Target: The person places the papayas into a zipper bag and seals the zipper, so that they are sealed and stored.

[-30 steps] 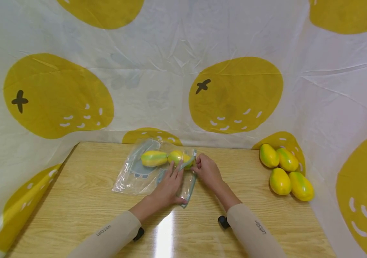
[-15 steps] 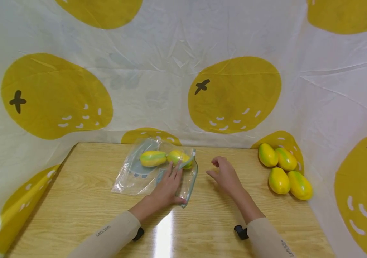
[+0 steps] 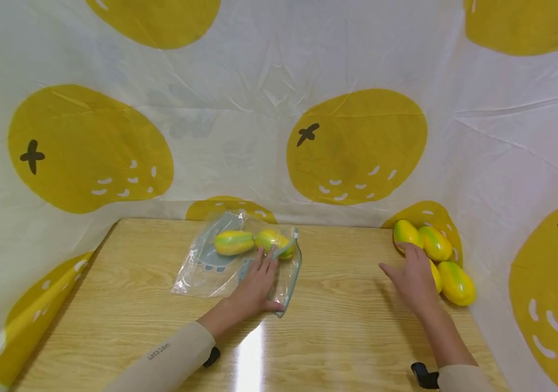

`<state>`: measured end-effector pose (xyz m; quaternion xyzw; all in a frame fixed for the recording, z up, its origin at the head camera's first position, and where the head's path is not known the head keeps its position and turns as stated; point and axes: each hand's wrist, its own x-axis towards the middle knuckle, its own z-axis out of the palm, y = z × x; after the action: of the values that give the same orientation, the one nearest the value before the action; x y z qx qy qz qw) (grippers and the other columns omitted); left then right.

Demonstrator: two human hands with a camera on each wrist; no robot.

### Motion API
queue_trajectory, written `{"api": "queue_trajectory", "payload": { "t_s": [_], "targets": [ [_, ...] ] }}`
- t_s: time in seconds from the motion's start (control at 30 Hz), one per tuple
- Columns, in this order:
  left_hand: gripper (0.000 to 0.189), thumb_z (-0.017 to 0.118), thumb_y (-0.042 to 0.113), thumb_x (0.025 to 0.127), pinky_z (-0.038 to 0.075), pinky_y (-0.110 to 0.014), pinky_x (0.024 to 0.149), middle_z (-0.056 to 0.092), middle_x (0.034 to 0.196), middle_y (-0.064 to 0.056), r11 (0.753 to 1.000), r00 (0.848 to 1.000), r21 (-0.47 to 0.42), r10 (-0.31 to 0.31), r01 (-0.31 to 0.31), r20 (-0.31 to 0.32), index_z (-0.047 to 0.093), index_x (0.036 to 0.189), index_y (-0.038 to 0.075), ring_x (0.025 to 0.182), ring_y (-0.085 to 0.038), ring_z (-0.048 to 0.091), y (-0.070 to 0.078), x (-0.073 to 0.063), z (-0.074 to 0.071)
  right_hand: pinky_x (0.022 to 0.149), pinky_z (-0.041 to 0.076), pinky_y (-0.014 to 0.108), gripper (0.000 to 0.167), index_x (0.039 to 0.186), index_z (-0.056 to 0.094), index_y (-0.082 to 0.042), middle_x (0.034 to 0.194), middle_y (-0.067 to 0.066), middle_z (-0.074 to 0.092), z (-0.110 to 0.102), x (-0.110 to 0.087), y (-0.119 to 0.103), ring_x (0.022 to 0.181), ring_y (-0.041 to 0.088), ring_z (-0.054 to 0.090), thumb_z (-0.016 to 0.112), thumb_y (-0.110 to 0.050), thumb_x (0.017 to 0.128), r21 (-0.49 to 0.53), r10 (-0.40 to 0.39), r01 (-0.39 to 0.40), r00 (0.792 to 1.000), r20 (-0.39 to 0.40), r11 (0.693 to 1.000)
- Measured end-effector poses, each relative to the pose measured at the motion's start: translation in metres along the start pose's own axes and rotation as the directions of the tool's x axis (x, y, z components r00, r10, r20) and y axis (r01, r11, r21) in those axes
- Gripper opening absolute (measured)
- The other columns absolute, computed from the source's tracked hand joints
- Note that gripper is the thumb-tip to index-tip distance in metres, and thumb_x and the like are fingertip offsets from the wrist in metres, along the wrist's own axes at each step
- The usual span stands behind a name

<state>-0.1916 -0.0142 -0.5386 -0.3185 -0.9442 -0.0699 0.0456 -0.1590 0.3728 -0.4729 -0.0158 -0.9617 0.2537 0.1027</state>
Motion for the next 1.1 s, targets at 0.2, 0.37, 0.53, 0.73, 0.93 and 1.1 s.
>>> {"api": "queue_trajectory", "payload": {
  "t_s": [0.2, 0.37, 0.53, 0.73, 0.93, 1.1],
  "targets": [
    [0.137, 0.082, 0.074, 0.064, 0.044, -0.057, 0.113, 0.004, 0.173, -0.023, 1.000, 1.000, -0.022, -0.007, 0.007, 0.015, 0.023, 0.160, -0.003, 0.154, -0.053, 0.017, 0.002, 0.001, 0.001, 0.100, 0.033, 0.077, 0.081, 0.146, 0.034, 0.019, 0.142, 0.047, 0.035, -0.010, -0.010, 0.032, 0.128, 0.065, 0.034, 0.071, -0.035, 0.098, -0.030, 0.065, -0.065, 0.998, -0.006, 0.997],
    [0.136, 0.082, 0.074, 0.064, 0.044, -0.057, 0.113, 0.005, 0.172, -0.023, 1.000, 1.000, -0.015, -0.005, 0.005, 0.016, 0.023, 0.160, -0.003, 0.154, -0.053, 0.018, 0.002, 0.001, 0.001, 0.100, 0.032, 0.078, 0.082, 0.144, 0.034, 0.020, 0.140, 0.049, 0.035, -0.008, -0.013, 0.044, 0.125, 0.067, 0.034, 0.072, -0.036, 0.097, -0.051, 0.083, -0.083, 0.997, -0.007, 0.995],
    [0.137, 0.080, 0.075, 0.066, 0.043, -0.056, 0.114, 0.002, 0.173, -0.023, 1.000, 0.999, -0.006, -0.014, 0.015, 0.037, 0.021, 0.161, -0.003, 0.155, -0.052, 0.016, 0.002, 0.001, 0.001, 0.099, 0.032, 0.078, 0.082, 0.144, 0.036, 0.018, 0.138, 0.049, 0.036, -0.004, -0.016, 0.048, 0.123, 0.067, 0.034, 0.073, -0.036, 0.096, -0.077, 0.099, -0.100, 0.995, -0.014, 0.992],
    [0.135, 0.081, 0.073, 0.066, 0.043, -0.057, 0.114, 0.002, 0.173, -0.022, 1.000, 0.999, -0.027, -0.016, 0.017, 0.035, 0.022, 0.160, -0.002, 0.155, -0.052, 0.015, 0.001, -0.001, 0.003, 0.096, 0.034, 0.076, 0.075, 0.141, 0.041, 0.019, 0.131, 0.050, 0.040, -0.003, -0.017, 0.051, 0.117, 0.067, 0.037, 0.076, -0.025, 0.092, -0.109, 0.093, -0.101, 0.993, -0.071, 0.989],
    [0.135, 0.082, 0.074, 0.064, 0.045, -0.056, 0.113, 0.007, 0.172, -0.024, 1.000, 1.000, -0.009, -0.003, 0.003, 0.002, 0.025, 0.159, -0.003, 0.154, -0.053, 0.020, 0.001, 0.000, 0.003, 0.095, 0.031, 0.074, 0.074, 0.138, 0.042, 0.022, 0.127, 0.051, 0.042, -0.004, -0.018, 0.052, 0.114, 0.068, 0.037, 0.079, -0.019, 0.088, -0.131, 0.101, -0.109, 0.992, -0.069, 0.985],
    [0.134, 0.081, 0.075, 0.064, 0.045, -0.055, 0.113, 0.006, 0.172, -0.024, 1.000, 1.000, 0.009, 0.000, 0.000, 0.004, 0.026, 0.158, -0.003, 0.154, -0.052, 0.019, 0.001, 0.000, 0.003, 0.091, 0.031, 0.072, 0.073, 0.138, 0.043, 0.021, 0.129, 0.050, 0.041, -0.001, -0.021, 0.056, 0.113, 0.069, 0.035, 0.077, -0.023, 0.091, -0.115, 0.129, -0.131, 0.991, -0.026, 0.985]
  ]
}}
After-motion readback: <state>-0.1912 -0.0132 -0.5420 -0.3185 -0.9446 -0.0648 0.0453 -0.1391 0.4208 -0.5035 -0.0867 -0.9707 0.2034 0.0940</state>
